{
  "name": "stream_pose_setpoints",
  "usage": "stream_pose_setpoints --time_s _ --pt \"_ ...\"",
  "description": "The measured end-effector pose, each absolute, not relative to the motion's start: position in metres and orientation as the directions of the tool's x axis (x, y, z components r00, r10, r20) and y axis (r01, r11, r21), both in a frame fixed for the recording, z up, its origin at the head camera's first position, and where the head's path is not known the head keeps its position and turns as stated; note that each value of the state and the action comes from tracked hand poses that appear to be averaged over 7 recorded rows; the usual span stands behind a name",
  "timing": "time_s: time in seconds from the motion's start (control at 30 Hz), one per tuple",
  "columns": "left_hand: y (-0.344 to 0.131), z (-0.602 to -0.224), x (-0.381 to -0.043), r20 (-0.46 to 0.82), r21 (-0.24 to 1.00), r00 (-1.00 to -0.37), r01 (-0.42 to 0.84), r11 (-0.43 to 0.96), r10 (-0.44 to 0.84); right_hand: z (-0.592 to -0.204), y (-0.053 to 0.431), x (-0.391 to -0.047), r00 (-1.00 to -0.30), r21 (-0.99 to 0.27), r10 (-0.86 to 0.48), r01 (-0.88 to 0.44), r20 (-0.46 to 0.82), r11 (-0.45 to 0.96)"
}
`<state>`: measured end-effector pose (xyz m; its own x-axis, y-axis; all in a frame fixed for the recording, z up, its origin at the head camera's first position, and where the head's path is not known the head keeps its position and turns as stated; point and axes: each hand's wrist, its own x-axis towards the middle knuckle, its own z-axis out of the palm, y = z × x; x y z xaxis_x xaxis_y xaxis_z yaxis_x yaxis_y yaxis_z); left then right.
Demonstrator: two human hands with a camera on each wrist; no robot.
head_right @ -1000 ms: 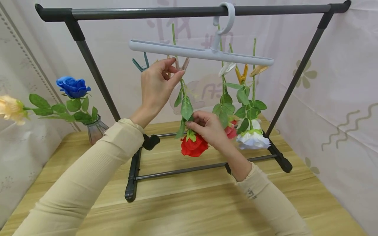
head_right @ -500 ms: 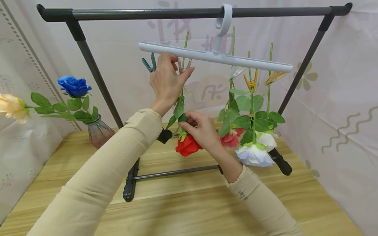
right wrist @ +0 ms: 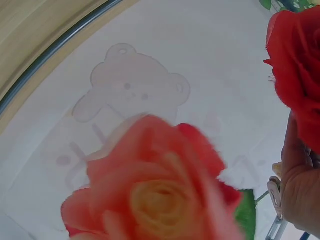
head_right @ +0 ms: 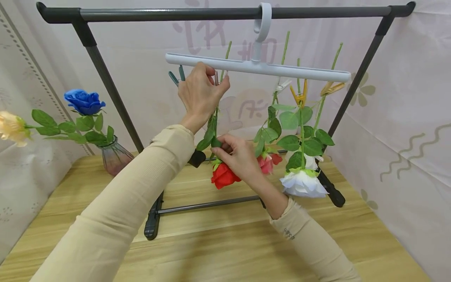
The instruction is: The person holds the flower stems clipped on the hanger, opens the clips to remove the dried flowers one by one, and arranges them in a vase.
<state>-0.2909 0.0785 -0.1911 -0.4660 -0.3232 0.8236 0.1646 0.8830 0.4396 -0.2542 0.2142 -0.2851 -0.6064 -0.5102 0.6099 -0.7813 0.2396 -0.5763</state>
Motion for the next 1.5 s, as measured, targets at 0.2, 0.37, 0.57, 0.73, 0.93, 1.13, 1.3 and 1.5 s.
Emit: stream_pose_setpoints --time_s 0.2,0.37,0.57,0.73,0.93,1.13,1.3,1.5 --pt "0.076 -0.187 -0.288 0.832 0.425 -0.467 0.194 0.884 -0.298 -0.287 0.213 -0.253 -0.612 -0.575 -0.511 -0.778 0.603 0.253" --pt "0.075 -0.184 -0.286 0.833 0.416 -0.479 0.214 0.884 -0.276 -0.287 0.213 -0.253 -0.629 -0.579 -0.497 -0.768 0.598 0.274" --pt "0.072 -0.182 -0.284 0.829 0.414 -0.495 0.226 0.882 -0.262 -0.287 0.214 -0.254 -0.636 -0.558 -0.487 -0.767 0.599 0.316" --pt "0.068 -0.181 -0.281 0.811 0.432 -0.517 0.215 0.876 -0.273 -0.290 0.216 -0.254 -0.640 -0.551 -0.506 -0.764 0.578 0.336" --pt "0.064 -0.181 -0.280 0.826 0.426 -0.483 0.196 0.883 -0.292 -0.292 0.220 -0.252 -0.653 -0.562 -0.522 -0.750 0.548 0.349" --pt "0.062 -0.178 -0.279 0.838 0.417 -0.467 0.213 0.883 -0.283 -0.292 0.226 -0.250 -0.660 -0.570 -0.527 -0.743 0.535 0.352" --pt "0.062 -0.173 -0.275 0.830 0.424 -0.486 0.236 0.874 -0.272 -0.290 0.233 -0.247 -0.681 -0.615 -0.543 -0.713 0.491 0.338" --pt "0.054 -0.172 -0.269 0.819 0.422 -0.522 0.266 0.866 -0.239 -0.287 0.246 -0.243 -0.699 -0.667 -0.573 -0.672 0.428 0.322"
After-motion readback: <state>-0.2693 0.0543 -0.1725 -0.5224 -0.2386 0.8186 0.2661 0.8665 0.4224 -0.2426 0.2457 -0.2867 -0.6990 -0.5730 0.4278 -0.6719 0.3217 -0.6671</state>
